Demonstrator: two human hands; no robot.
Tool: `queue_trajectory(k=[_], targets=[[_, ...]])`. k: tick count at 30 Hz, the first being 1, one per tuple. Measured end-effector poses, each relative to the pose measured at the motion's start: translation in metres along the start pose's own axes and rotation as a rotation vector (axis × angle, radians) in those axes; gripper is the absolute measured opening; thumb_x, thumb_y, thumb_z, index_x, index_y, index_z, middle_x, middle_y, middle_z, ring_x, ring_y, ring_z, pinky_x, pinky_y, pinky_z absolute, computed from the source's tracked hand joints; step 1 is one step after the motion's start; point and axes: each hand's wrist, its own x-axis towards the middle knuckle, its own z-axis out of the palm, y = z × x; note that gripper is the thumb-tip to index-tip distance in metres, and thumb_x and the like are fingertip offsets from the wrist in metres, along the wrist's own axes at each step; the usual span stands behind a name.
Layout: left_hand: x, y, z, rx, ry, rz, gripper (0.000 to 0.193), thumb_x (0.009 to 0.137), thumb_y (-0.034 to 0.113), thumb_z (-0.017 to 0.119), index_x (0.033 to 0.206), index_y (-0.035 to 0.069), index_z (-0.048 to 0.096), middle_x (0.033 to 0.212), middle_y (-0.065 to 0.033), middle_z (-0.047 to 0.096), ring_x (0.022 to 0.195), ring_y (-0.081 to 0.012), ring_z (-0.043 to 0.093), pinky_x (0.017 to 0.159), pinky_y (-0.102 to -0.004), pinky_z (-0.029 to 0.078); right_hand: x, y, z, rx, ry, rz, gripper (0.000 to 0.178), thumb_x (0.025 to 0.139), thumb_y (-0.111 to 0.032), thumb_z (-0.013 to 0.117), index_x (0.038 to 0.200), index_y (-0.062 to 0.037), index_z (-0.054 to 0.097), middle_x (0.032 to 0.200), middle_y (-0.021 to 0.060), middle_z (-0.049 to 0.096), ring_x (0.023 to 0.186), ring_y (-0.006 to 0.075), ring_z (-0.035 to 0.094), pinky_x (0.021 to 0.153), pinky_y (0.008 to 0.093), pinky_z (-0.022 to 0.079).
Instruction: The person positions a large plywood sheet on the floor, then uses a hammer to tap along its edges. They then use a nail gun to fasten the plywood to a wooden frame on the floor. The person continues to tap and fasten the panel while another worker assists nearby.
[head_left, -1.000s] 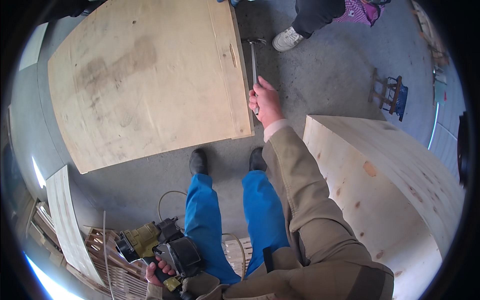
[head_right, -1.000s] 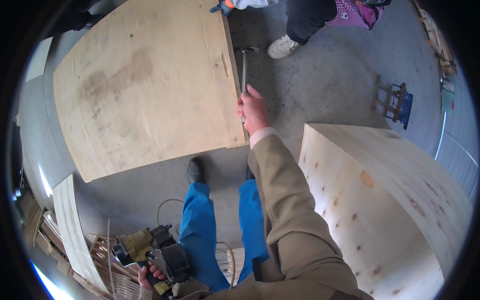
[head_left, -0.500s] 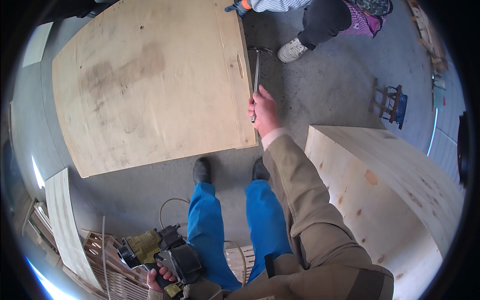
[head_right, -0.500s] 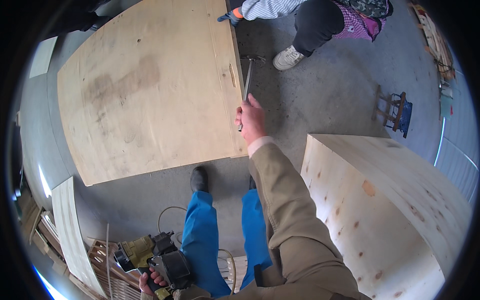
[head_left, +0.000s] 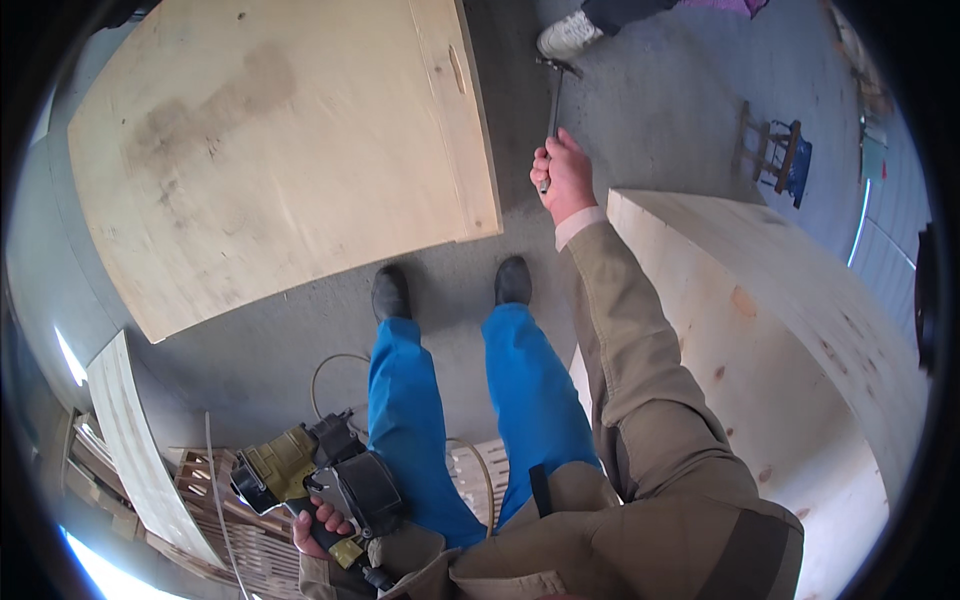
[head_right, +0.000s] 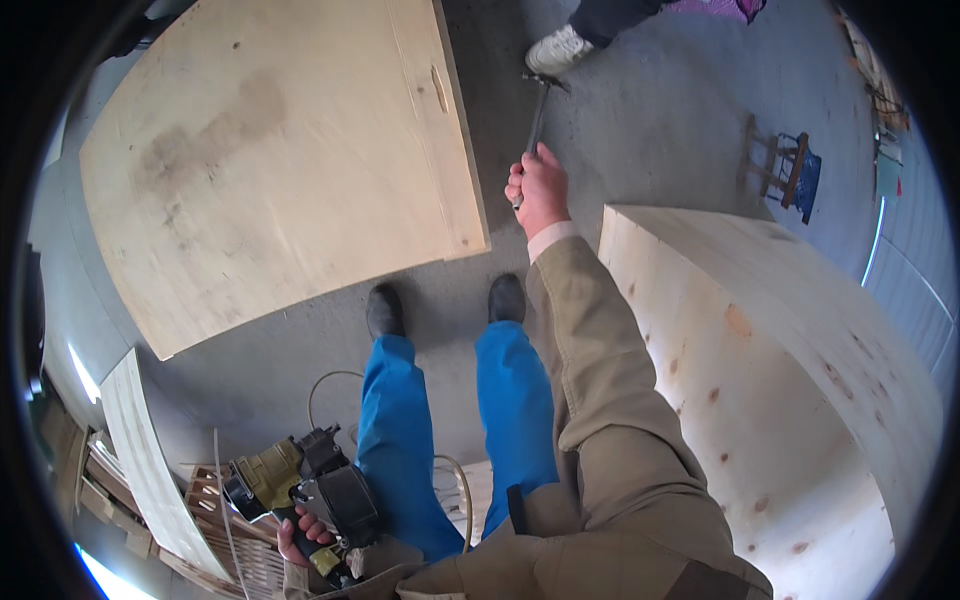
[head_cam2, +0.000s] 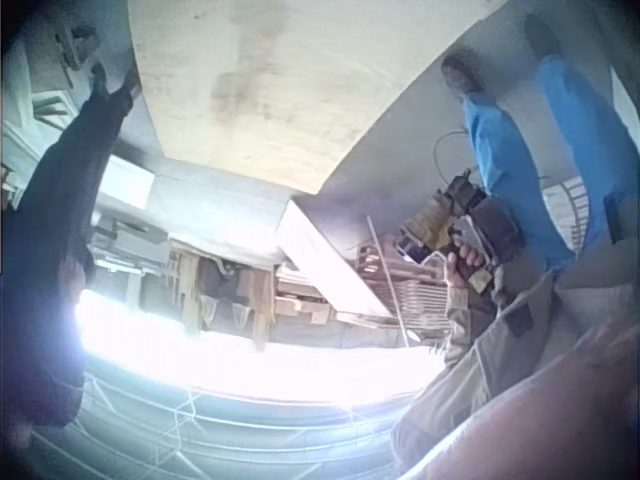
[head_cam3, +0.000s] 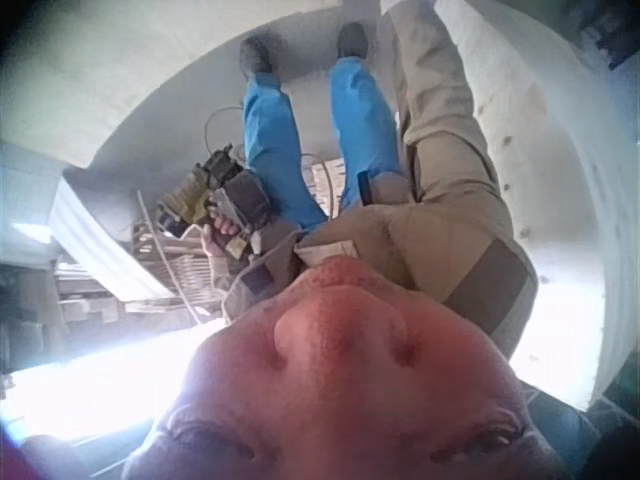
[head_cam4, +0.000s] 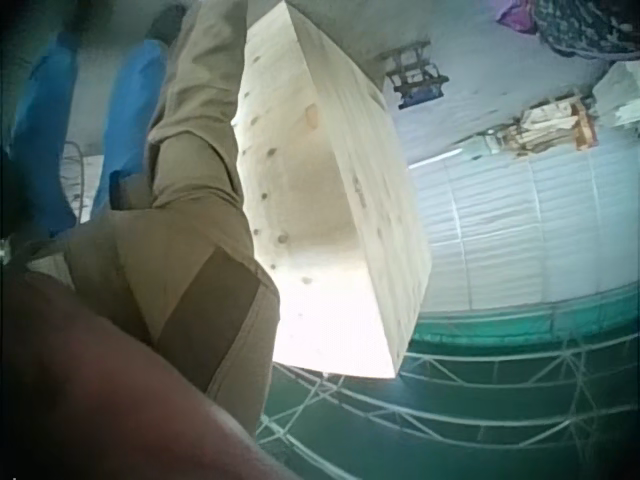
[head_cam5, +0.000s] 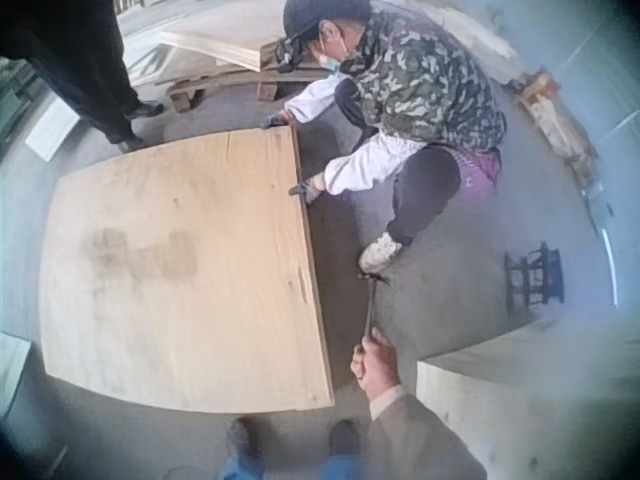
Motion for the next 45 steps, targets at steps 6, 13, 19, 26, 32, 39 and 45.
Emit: queue_trajectory(k=[6, 13, 19, 26, 32, 39, 45], targets=[[0.0, 0.0, 0.003, 0.042, 0.005, -0.003, 0.033, 0.093, 0.031, 0.062, 0.118, 0.011, 0.051, 0.084, 0.0026, 0.046, 0.074, -0.0136, 0.046, 0.07, -0.033, 0.044, -0.022, 0.0, -0.021, -0.055, 0.016, -0.008, 0.055, 0.1, -0.009, 0.05, 0.151, -0.0129, 0.031, 0.077, 0.0056, 0.05, 0.053, 0.0102, 0.043, 0.045, 0.0268, 0.036], [0.001, 0.006, -0.001, 0.148, -0.056, -0.039, 0.038, 0.089, 0.035, 0.065, 0.118, 0.015, 0.052, 0.082, 0.0031, 0.042, 0.076, -0.0152, 0.046, 0.072, -0.0378, 0.041, -0.023, -0.01, -0.003, -0.172, -0.105, 0.013, 0.052, 0.099, -0.011, 0.053, 0.149, -0.0146, 0.037, 0.077, 0.0056, 0.052, 0.051, 0.0084, 0.041, 0.044, 0.0257, 0.036], [0.0, 0.008, 0.011, 0.468, 0.043, -0.018, 0.04, 0.09, 0.046, 0.065, 0.11, 0.015, 0.048, 0.084, 0.0037, 0.033, 0.075, -0.0152, 0.038, 0.072, -0.0341, 0.036, 0.022, -0.043, 0.057, -0.081, -0.213, -0.066, 0.051, 0.099, -0.01, 0.051, 0.149, -0.0113, 0.037, 0.073, 0.004, 0.051, 0.052, 0.01, 0.042, 0.044, 0.0266, 0.035], [0.004, 0.002, 0.015, 0.351, -0.041, -0.022, 0.039, 0.09, 0.042, 0.064, 0.113, 0.014, 0.05, 0.083, 0.0037, 0.036, 0.075, -0.0149, 0.04, 0.071, -0.0342, 0.037, 0.069, -0.066, 0.11, 0.044, -0.224, -0.065, 0.043, 0.1, -0.009, 0.049, 0.142, -0.0138, 0.039, 0.075, 0.0058, 0.051, 0.051, 0.0092, 0.042, 0.043, 0.0255, 0.034], [0.006, -0.001, 0.019, 0.311, -0.035, -0.009, 0.038, 0.09, 0.04, 0.064, 0.114, 0.014, 0.051, 0.083, 0.0034, 0.038, 0.075, -0.0149, 0.042, 0.071, -0.0347, 0.039, 0.09, -0.054, 0.14, 0.017, -0.261, -0.011, 0.046, 0.1, -0.009, 0.05, 0.145, -0.0116, 0.038, 0.074, 0.0072, 0.051, 0.05, 0.011, 0.041, 0.043, 0.028, 0.036], [0.007, 0.002, 0.021, 0.248, -0.038, 0.001, 0.038, 0.09, 0.037, 0.064, 0.116, 0.013, 0.052, 0.083, 0.0031, 0.041, 0.075, -0.0151, 0.044, 0.07, -0.0353, 0.04, 0.095, -0.058, 0.148, 0.078, -0.165, -0.045, 0.036, 0.1, -0.008, 0.049, 0.134, -0.0136, 0.04, 0.079, 0.0071, 0.05, 0.052, 0.0101, 0.042, 0.044, 0.0263, 0.035], [0.001, 0.001, 0.017, 0.078, -0.043, 0.04, 0.038, 0.09, 0.035, 0.064, 0.118, 0.012, 0.053, 0.083, 0.0028, 0.044, 0.075, -0.0152, 0.047, 0.07, -0.0358, 0.041, 0.102, -0.061, 0.128, 0.043, -0.187, -0.044, 0.017, 0.099, -0.007, 0.051, 0.114, -0.0155, 0.046, 0.077, 0.0061, 0.05, 0.049, 0.0093, 0.041, 0.041, 0.0253, 0.033]])
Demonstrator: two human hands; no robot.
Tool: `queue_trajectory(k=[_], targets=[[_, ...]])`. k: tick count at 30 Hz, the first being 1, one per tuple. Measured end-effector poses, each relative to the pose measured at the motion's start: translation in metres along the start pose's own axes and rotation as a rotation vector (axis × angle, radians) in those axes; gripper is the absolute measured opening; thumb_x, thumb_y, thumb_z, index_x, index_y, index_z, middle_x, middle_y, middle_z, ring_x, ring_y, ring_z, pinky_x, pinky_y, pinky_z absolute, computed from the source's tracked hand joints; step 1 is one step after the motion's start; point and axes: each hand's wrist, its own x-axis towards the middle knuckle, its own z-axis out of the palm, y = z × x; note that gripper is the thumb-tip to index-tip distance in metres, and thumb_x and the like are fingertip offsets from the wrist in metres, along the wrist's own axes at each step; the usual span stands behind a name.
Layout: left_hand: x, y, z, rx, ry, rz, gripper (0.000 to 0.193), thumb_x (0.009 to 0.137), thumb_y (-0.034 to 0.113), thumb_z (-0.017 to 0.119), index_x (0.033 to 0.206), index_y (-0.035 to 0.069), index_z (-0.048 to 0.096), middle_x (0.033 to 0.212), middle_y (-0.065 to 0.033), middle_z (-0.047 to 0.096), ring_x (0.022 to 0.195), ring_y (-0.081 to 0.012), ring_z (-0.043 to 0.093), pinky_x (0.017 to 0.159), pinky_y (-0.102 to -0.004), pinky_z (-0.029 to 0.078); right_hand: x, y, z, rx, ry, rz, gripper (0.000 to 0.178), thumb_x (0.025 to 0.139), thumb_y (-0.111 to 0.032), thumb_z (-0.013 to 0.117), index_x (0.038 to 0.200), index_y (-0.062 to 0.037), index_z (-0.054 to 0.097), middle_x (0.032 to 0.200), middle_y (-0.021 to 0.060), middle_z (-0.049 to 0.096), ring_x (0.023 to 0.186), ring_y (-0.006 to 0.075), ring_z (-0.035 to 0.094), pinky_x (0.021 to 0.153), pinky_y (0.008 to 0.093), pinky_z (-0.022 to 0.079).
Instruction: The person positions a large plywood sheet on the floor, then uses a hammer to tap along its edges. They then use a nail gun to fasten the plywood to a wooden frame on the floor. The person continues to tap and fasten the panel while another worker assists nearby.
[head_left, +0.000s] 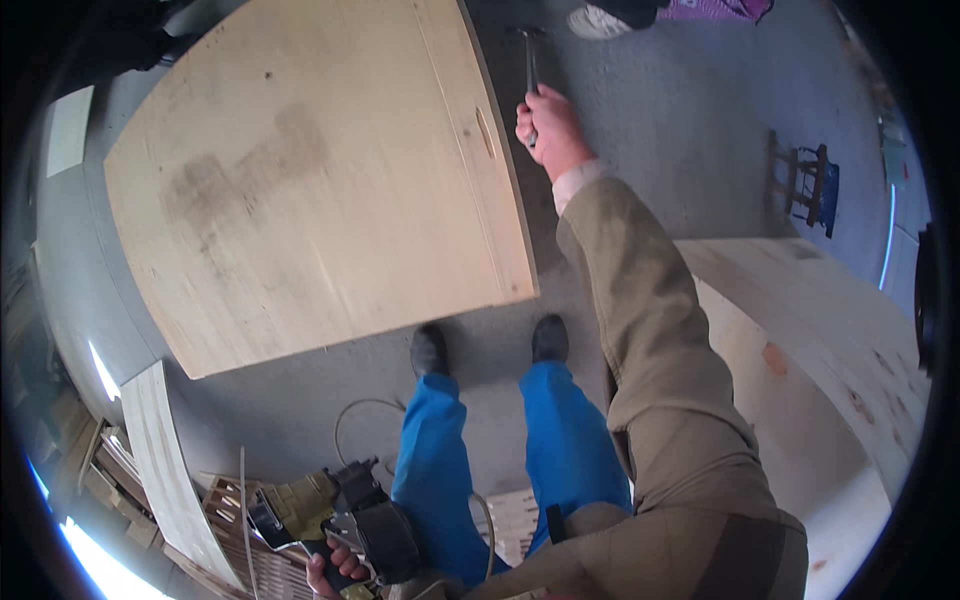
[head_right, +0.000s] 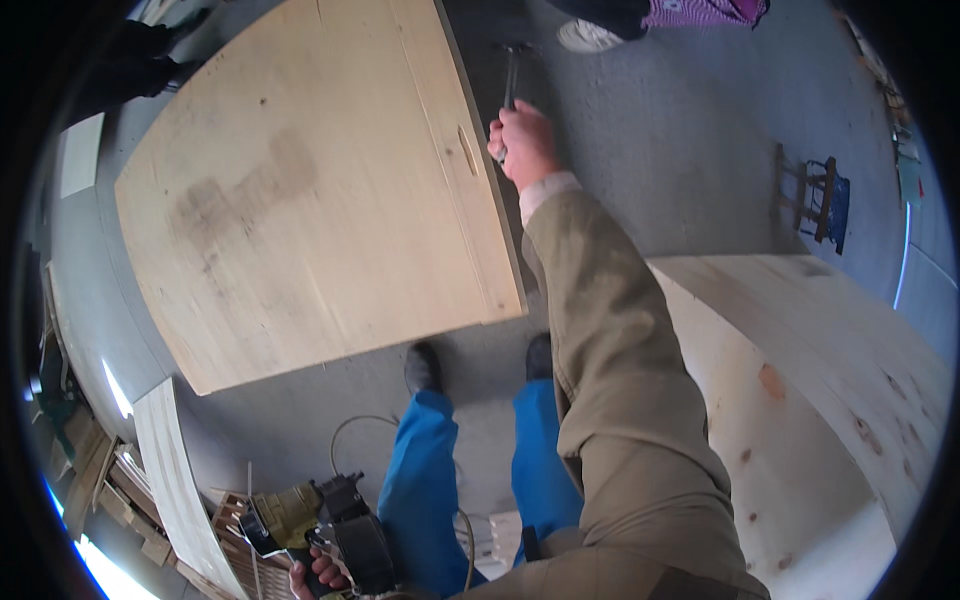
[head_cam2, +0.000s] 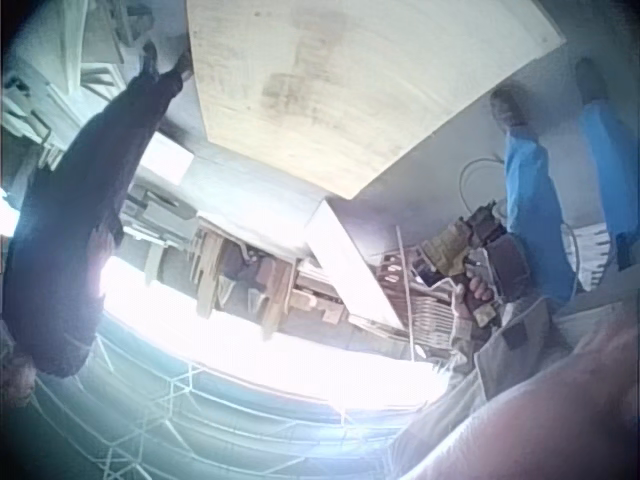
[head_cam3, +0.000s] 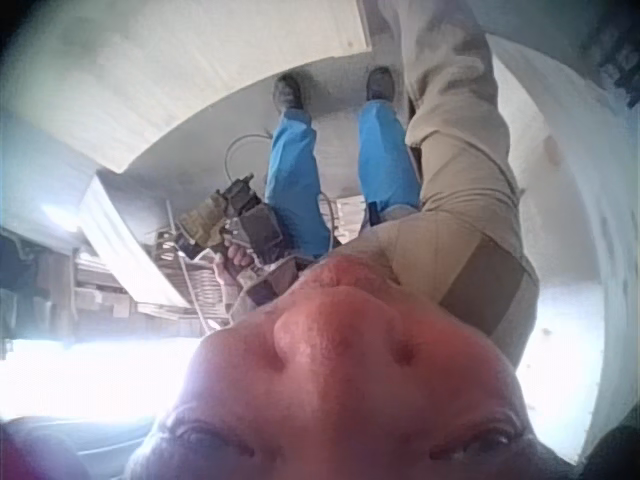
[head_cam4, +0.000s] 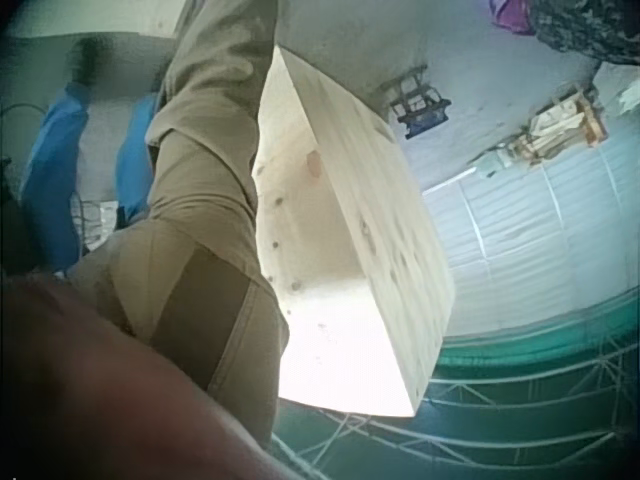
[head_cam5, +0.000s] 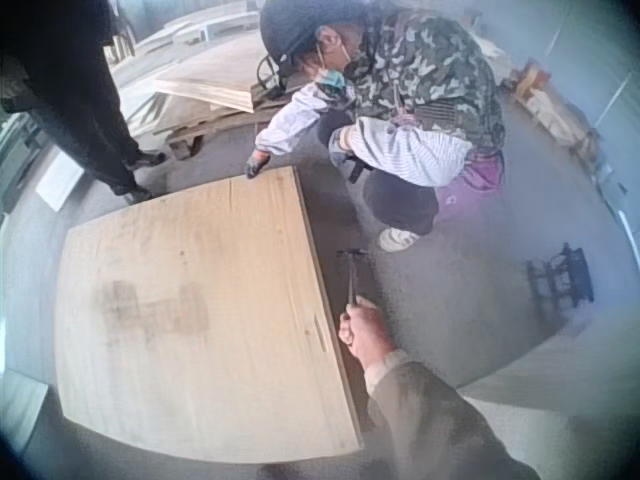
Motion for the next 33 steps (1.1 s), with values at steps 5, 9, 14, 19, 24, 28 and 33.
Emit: queue_trajectory(k=[5, 9, 14, 19, 24, 28, 33], targets=[[-0.003, 0.0, 0.011, -0.048, -0.008, 0.009, 0.038, 0.091, 0.033, 0.063, 0.119, 0.01, 0.051, 0.082, 0.0028, 0.043, 0.072, -0.0139, 0.046, 0.067, -0.0338, 0.041, -0.016, -0.013, -0.039, -0.148, -0.022, 0.026, 0.035, 0.1, -0.01, 0.053, 0.134, -0.0131, 0.045, 0.08, 0.0072, 0.053, 0.052, 0.0087, 0.042, 0.043, 0.0246, 0.035], [0.004, 0.002, 0.021, -0.045, -0.005, 0.008, 0.037, 0.093, 0.032, 0.063, 0.119, 0.009, 0.05, 0.081, 0.0033, 0.043, 0.071, -0.0118, 0.045, 0.065, -0.0308, 0.041, -0.045, -0.014, -0.062, -0.214, 0.011, 0.049, 0.037, 0.1, -0.01, 0.053, 0.136, -0.0104, 0.045, 0.081, 0.0071, 0.053, 0.052, 0.0088, 0.042, 0.043, 0.0249, 0.035], [0.004, 0.004, 0.02, -0.047, -0.007, -0.011, 0.036, 0.092, 0.03, 0.063, 0.118, 0.009, 0.05, 0.082, 0.0032, 0.045, 0.071, -0.0123, 0.045, 0.066, -0.0309, 0.042, -0.067, -0.015, -0.081, -0.234, 0.014, 0.083, 0.042, 0.1, -0.01, 0.053, 0.14, -0.011, 0.042, 0.08, 0.0071, 0.053, 0.052, 0.0089, 0.043, 0.043, 0.0249, 0.036], [0.003, 0.01, 0.011, -0.006, -0.022, -0.035, 0.038, 0.091, 0.033, 0.062, 0.12, 0.012, 0.049, 0.082, 0.0032, 0.041, 0.072, -0.0138, 0.045, 0.068, -0.0356, 0.041, -0.069, -0.001, -0.071, -0.136, 0.116, -0.027, 0.054, 0.099, -0.008, 0.05, 0.15, -0.0136, 0.034, 0.075, 0.007, 0.051, 0.05, 0.0115, 0.042, 0.044, 0.0284, 0.036], [0.006, 0.012, 0.022, 0.166, 0.021, -0.016, 0.036, 0.094, 0.034, 0.061, 0.119, 0.012, 0.047, 0.082, 0.0042, 0.036, 0.07, -0.0117, 0.037, 0.066, -0.0299, 0.037, -0.078, 0.019, -0.061, -0.23, -0.018, 0.06, 0.057, 0.098, -0.006, 0.051, 0.152, -0.009, 0.032, 0.073, 0.006, 0.052, 0.051, 0.0104, 0.043, 0.044, 0.0284, 0.037], [0.006, 0.008, 0.034, 0.212, 0.032, 0.007, 0.038, 0.094, 0.035, 0.061, 0.12, 0.013, 0.045, 0.082, 0.0044, 0.034, 0.069, -0.0113, 0.036, 0.066, -0.0296, 0.036, -0.078, 0.019, -0.057, -0.265, 0.016, 0.045, 0.055, 0.098, -0.006, 0.051, 0.151, -0.0092, 0.035, 0.074, 0.006, 0.052, 0.051, 0.0103, 0.043, 0.044, 0.028, 0.037], [0.008, 0.013, 0.032, 0.265, -0.028, -0.037, 0.036, 0.095, 0.037, 0.06, 0.119, 0.014, 0.045, 0.083, 0.0041, 0.031, 0.072, -0.012, 0.035, 0.067, -0.0303, 0.034, -0.07, 0.023, -0.04, -0.128, 0.076, -0.019, 0.056, 0.099, -0.006, 0.051, 0.152, -0.0097, 0.033, 0.075, 0.0061, 0.052, 0.052, 0.0109, 0.043, 0.044, 0.0284, 0.037]])
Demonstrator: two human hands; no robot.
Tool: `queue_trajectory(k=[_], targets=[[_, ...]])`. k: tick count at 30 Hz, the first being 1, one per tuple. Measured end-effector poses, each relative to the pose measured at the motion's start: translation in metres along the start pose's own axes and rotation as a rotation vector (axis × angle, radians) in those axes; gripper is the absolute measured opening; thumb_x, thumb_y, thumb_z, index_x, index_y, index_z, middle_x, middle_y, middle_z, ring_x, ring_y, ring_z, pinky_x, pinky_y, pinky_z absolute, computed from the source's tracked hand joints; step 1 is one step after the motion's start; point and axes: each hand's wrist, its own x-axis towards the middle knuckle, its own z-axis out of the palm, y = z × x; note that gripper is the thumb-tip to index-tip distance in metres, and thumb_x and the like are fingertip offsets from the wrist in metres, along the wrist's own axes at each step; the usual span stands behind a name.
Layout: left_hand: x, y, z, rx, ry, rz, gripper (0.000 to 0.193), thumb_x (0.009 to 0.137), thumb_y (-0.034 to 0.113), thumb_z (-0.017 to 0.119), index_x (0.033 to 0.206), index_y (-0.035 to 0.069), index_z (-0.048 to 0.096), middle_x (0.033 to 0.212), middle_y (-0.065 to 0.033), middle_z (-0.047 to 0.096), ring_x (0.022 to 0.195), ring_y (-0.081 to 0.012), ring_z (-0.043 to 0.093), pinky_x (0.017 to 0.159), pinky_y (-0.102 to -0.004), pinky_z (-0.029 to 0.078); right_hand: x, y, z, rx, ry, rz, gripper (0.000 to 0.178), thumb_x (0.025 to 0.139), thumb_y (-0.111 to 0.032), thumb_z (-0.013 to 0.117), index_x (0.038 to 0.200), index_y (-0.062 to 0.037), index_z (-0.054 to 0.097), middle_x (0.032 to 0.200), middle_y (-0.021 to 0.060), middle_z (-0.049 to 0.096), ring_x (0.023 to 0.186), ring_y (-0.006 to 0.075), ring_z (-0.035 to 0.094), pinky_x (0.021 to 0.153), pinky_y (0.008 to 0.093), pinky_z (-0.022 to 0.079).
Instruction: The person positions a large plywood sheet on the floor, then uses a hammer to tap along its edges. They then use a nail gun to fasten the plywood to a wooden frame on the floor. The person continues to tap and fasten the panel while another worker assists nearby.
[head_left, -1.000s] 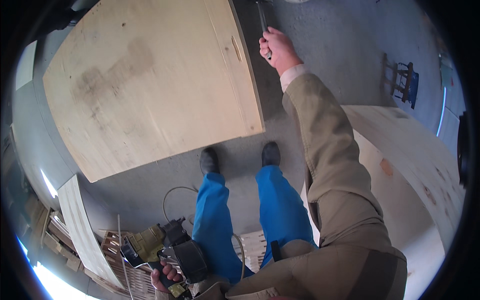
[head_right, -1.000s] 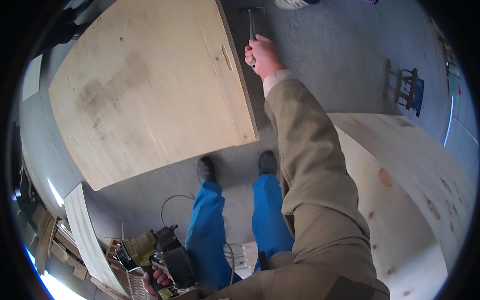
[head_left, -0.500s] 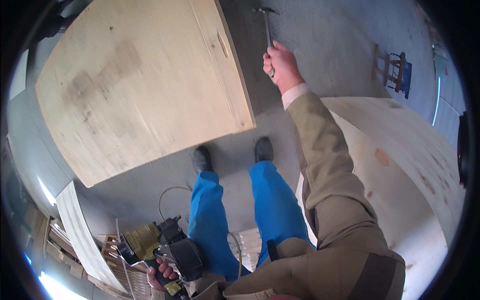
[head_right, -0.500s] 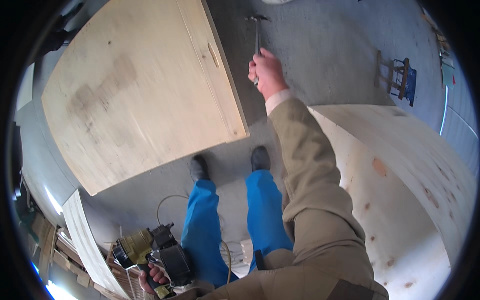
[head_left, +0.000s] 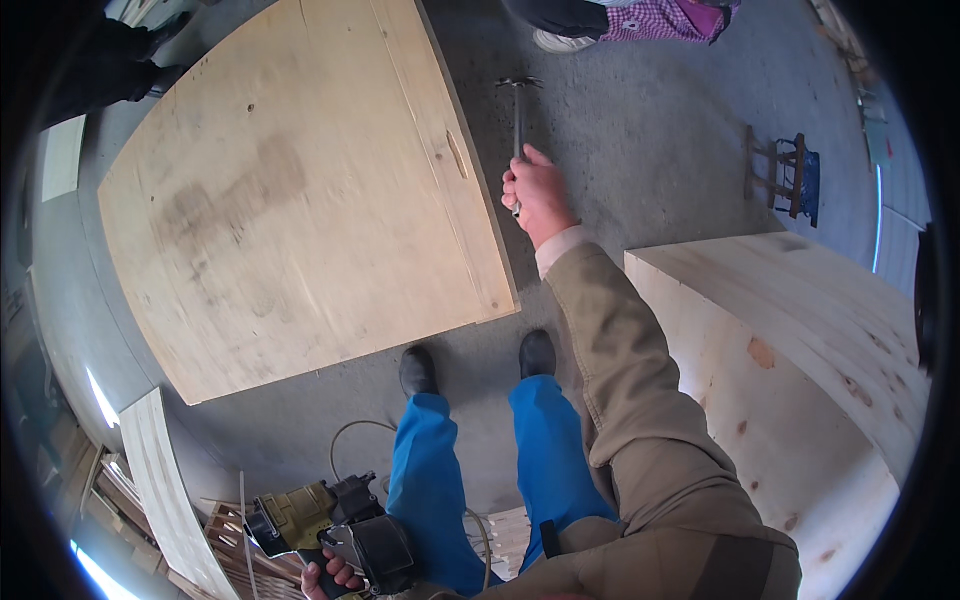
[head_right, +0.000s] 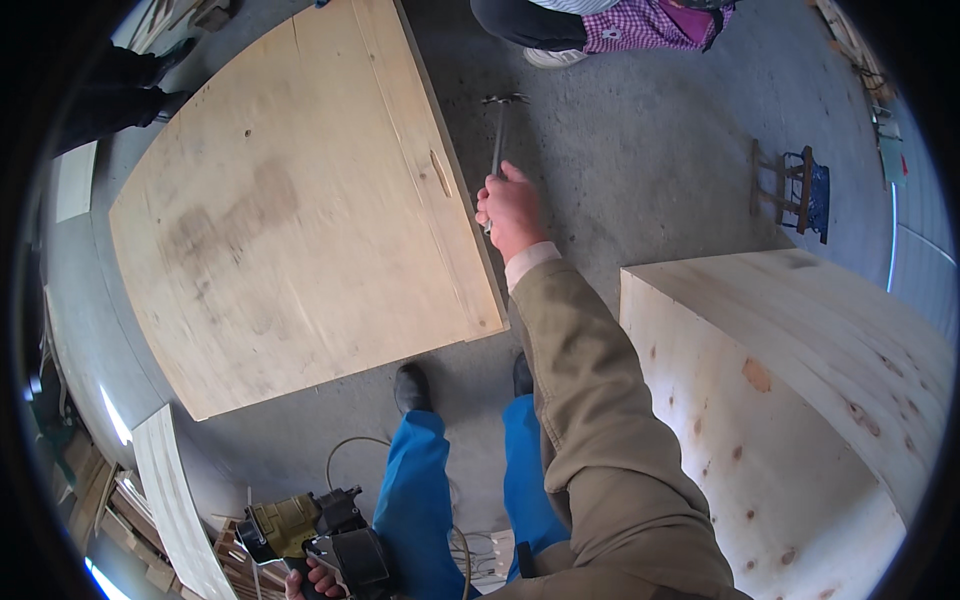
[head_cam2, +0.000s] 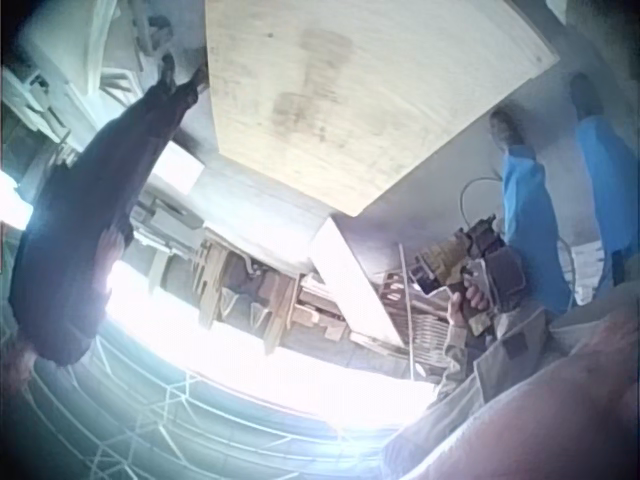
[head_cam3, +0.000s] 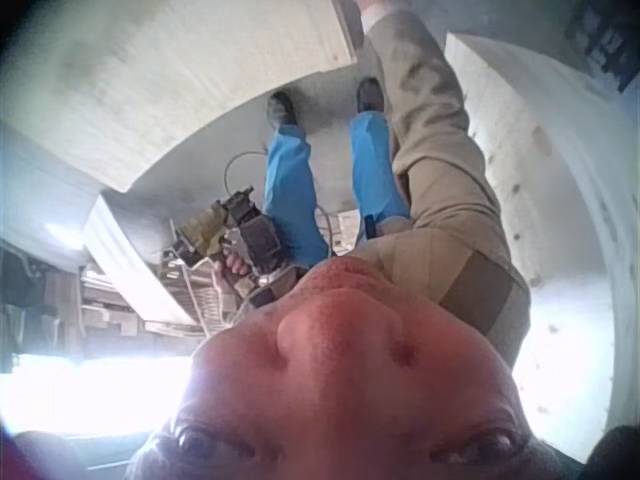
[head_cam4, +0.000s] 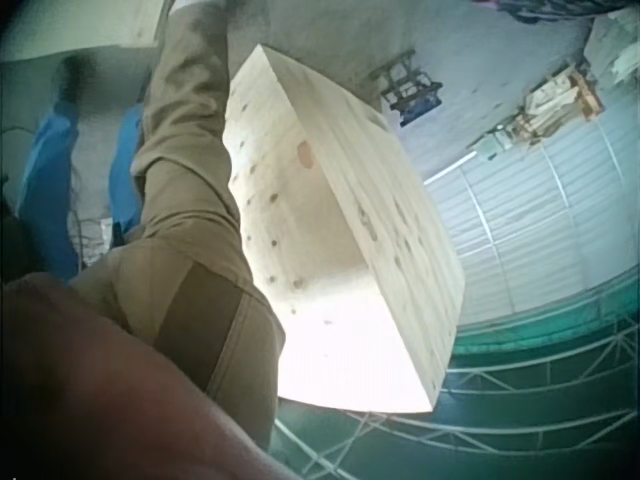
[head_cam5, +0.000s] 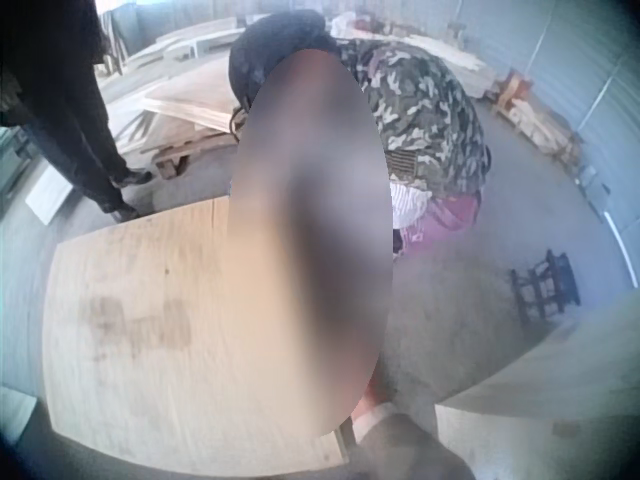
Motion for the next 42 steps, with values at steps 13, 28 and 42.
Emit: queue_trajectory(k=[13, 28, 42], targets=[[0.002, 0.0, -0.003, 0.013, 0.032, -0.019, 0.044, 0.092, 0.041, 0.065, 0.121, 0.014, 0.047, 0.084, 0.0031, 0.035, 0.073, -0.0131, 0.037, 0.069, -0.0313, 0.036, 0.0, 0.002, -0.003, -0.15, -0.135, 0.098, 0.057, 0.098, -0.006, 0.051, 0.152, -0.0081, 0.032, 0.076, 0.0072, 0.053, 0.052, 0.0117, 0.043, 0.045, 0.0293, 0.038], [0.004, -0.008, 0.004, -0.274, -0.021, 0.013, 0.04, 0.091, 0.032, 0.063, 0.122, 0.011, 0.049, 0.082, 0.002, 0.042, 0.071, -0.0142, 0.045, 0.066, -0.034, 0.041, -0.048, 0.025, -0.06, -0.104, -0.014, 0.122, 0.056, 0.098, -0.007, 0.053, 0.151, -0.0091, 0.033, 0.077, 0.0062, 0.052, 0.051, 0.0098, 0.043, 0.044, 0.0277, 0.037], [0.005, -0.007, 0.017, -0.229, -0.003, 0.038, 0.037, 0.094, 0.03, 0.062, 0.12, 0.008, 0.048, 0.086, -0.0006, 0.047, 0.073, -0.0147, 0.049, 0.065, -0.0346, 0.044, -0.075, 0.034, -0.106, -0.126, 0.02, 0.147, 0.056, 0.099, -0.007, 0.052, 0.151, -0.0092, 0.033, 0.08, 0.0068, 0.051, 0.054, 0.01, 0.043, 0.045, 0.0261, 0.037]])
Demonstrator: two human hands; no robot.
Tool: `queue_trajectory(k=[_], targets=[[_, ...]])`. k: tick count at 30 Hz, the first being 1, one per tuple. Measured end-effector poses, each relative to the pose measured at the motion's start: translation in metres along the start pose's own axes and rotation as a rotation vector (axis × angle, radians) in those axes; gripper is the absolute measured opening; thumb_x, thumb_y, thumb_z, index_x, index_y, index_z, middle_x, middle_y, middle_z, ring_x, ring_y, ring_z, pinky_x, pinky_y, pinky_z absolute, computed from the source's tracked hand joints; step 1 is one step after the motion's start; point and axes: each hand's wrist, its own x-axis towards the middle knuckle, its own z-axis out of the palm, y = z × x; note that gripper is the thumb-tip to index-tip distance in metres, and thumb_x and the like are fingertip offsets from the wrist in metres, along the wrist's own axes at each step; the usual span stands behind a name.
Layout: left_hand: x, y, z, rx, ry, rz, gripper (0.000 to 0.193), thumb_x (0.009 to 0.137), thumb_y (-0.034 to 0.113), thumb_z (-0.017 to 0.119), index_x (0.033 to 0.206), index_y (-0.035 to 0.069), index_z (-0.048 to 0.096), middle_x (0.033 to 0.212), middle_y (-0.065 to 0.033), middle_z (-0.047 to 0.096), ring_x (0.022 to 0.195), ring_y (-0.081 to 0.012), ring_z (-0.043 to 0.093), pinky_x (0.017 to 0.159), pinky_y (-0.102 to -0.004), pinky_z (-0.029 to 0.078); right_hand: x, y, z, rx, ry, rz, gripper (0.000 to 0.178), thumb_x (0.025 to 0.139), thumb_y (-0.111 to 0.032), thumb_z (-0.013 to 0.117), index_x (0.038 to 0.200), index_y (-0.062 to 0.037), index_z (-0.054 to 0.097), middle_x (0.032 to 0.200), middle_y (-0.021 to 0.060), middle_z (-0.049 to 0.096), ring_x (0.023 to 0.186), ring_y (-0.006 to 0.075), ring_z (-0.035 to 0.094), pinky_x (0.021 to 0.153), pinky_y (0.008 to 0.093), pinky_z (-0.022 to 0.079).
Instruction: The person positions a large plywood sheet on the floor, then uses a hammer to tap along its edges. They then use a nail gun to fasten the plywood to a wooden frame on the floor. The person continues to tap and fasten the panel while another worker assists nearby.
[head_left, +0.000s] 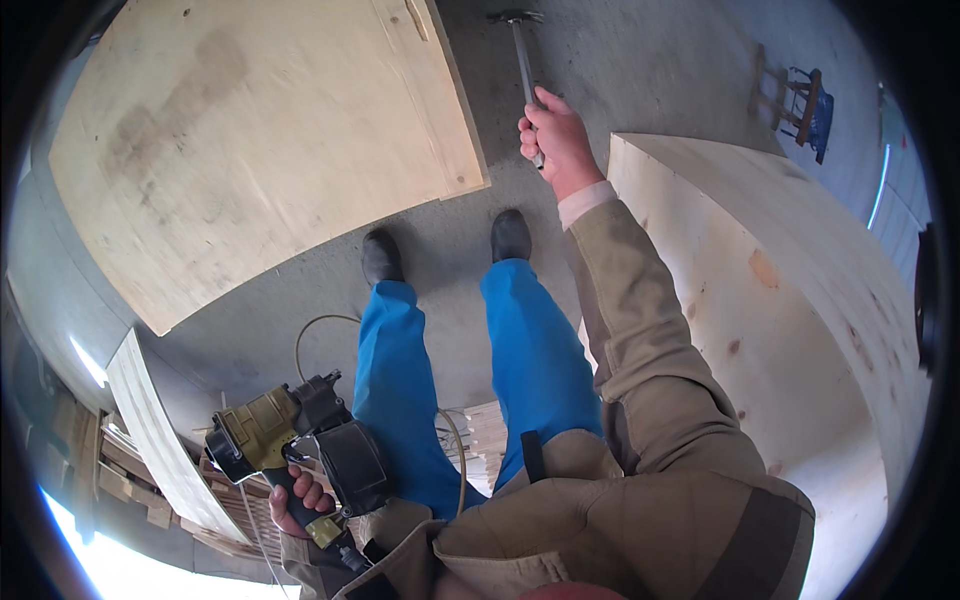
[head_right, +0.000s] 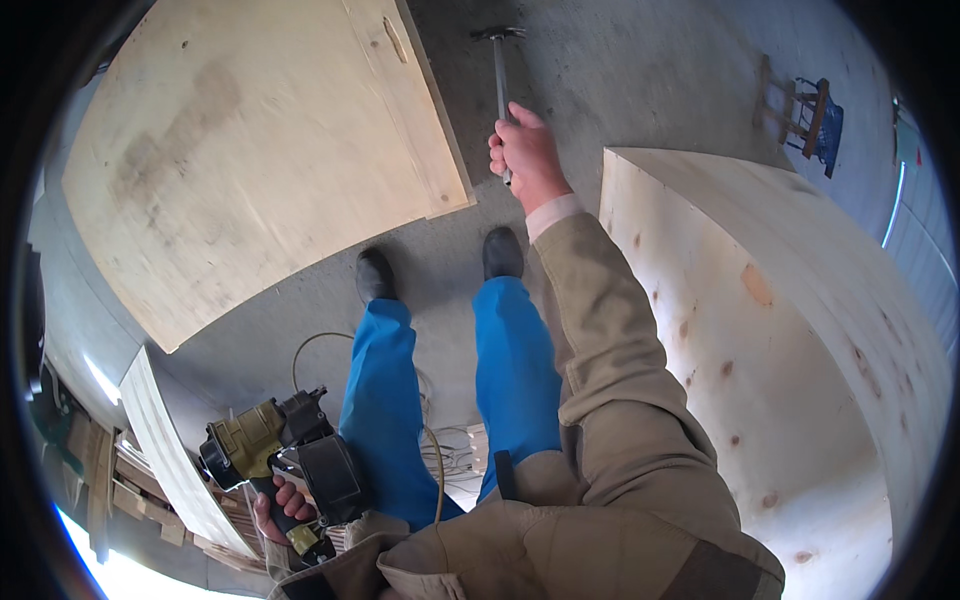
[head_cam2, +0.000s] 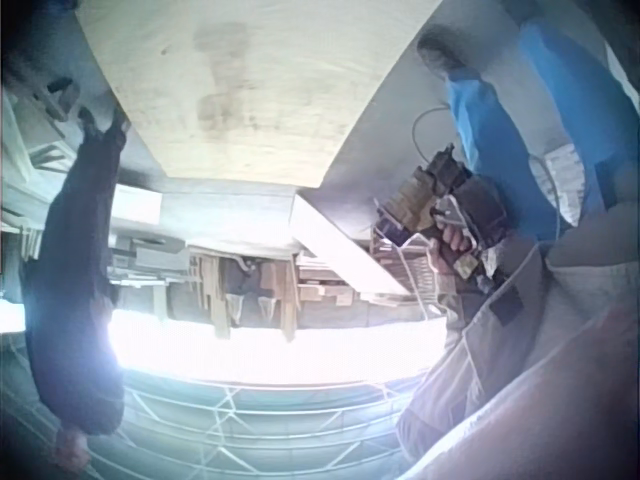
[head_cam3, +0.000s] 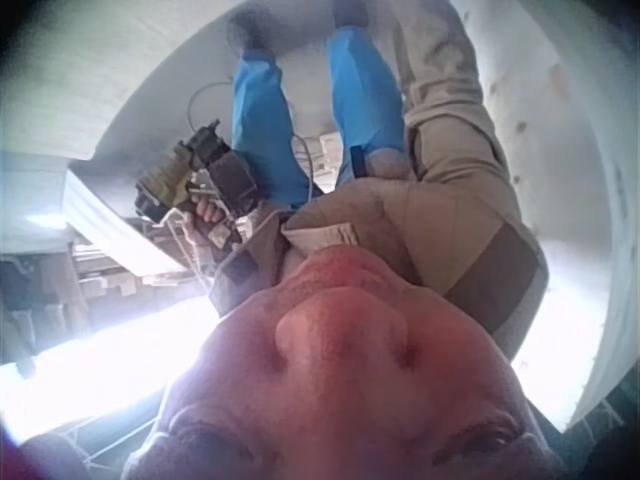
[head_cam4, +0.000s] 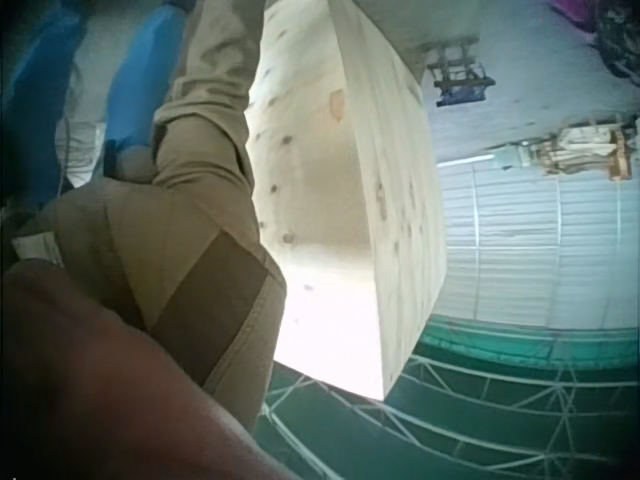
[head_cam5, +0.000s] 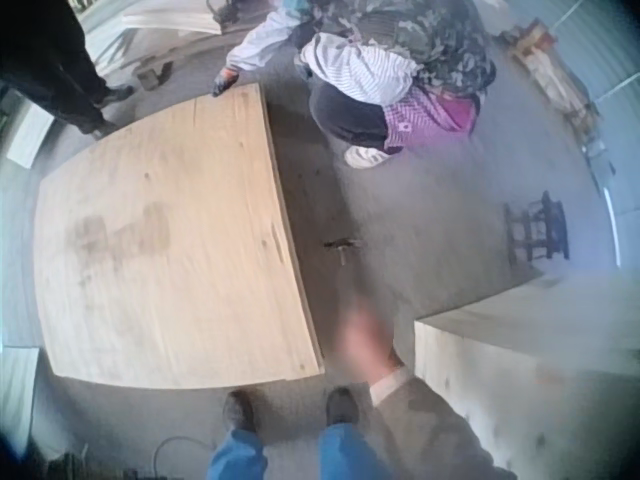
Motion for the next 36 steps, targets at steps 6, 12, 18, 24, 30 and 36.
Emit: queue_trajectory(k=[6, 12, 18, 24, 30, 36], targets=[[0.001, 0.0, 0.003, 0.022, 0.021, 0.006, 0.038, 0.094, 0.03, 0.062, 0.12, 0.007, 0.047, 0.084, 0.0005, 0.046, 0.07, -0.0127, 0.048, 0.063, -0.0315, 0.044, -0.033, 0.033, -0.021, -0.039, 0.009, 0.048, 0.057, 0.098, -0.007, 0.054, 0.151, -0.0091, 0.034, 0.078, 0.0062, 0.052, 0.054, 0.0097, 0.044, 0.045, 0.0257, 0.037], [0.001, 0.0, 0.004, 0.074, 0.02, 0.007, 0.038, 0.094, 0.03, 0.062, 0.12, 0.007, 0.047, 0.084, 0.0008, 0.046, 0.069, -0.0118, 0.048, 0.062, -0.03, 0.044, -0.043, 0.04, -0.023, -0.08, -0.077, 0.073, 0.058, 0.097, -0.006, 0.054, 0.151, -0.0076, 0.033, 0.078, 0.0063, 0.052, 0.053, 0.0098, 0.043, 0.045, 0.0269, 0.037], [0.003, 0.006, -0.004, 0.094, -0.045, -0.04, 0.036, 0.095, 0.03, 0.061, 0.119, 0.008, 0.045, 0.084, 0.0017, 0.044, 0.07, -0.0114, 0.046, 0.064, -0.0299, 0.043, -0.071, 0.045, -0.038, -0.012, 0.075, 0.006, 0.06, 0.097, -0.005, 0.054, 0.152, -0.0076, 0.031, 0.078, 0.0066, 0.053, 0.054, 0.0102, 0.045, 0.044, 0.0275, 0.037], [0.008, 0.021, -0.015, 0.165, -0.135, -0.156, 0.03, 0.096, 0.029, 0.06, 0.115, 0.009, 0.047, 0.086, 0.0021, 0.045, 0.077, -0.0123, 0.046, 0.073, -0.0329, 0.043, -0.189, 0.092, -0.072, 0.325, 0.086, 0.181, 0.022, 0.096, -0.004, 0.05, 0.117, -0.0097, 0.052, 0.074, 0.0061, 0.051, 0.051, 0.0104, 0.045, 0.044, 0.027, 0.036], [0.007, 0.024, -0.001, 0.416, -0.115, -0.168, 0.024, 0.094, 0.027, 0.06, 0.112, 0.011, 0.056, 0.088, -0.0011, 0.054, 0.08, -0.0177, 0.051, 0.077, -0.0397, 0.047, -0.31, 0.17, -0.079, 1.082, 0.249, 0.316, 0.008, 0.099, -0.009, 0.047, 0.092, -0.0117, 0.046, 0.074, 0.0028, 0.046, 0.055, 0.0092, 0.044, 0.045, 0.0234, 0.037], [-0.007, 0.007, 0.027, 0.739, -0.128, -0.145, 0.027, 0.093, 0.029, 0.061, 0.113, 0.012, 0.054, 0.09, -0.001, 0.053, 0.08, -0.0174, 0.052, 0.074, -0.0391, 0.047, -0.294, 0.224, -0.043, 1.527, 0.288, 0.383, 0.01, 0.097, -0.004, 0.046, 0.092, -0.0128, 0.045, 0.076, 0.0029, 0.046, 0.056, 0.0109, 0.042, 0.047, 0.0257, 0.037]])
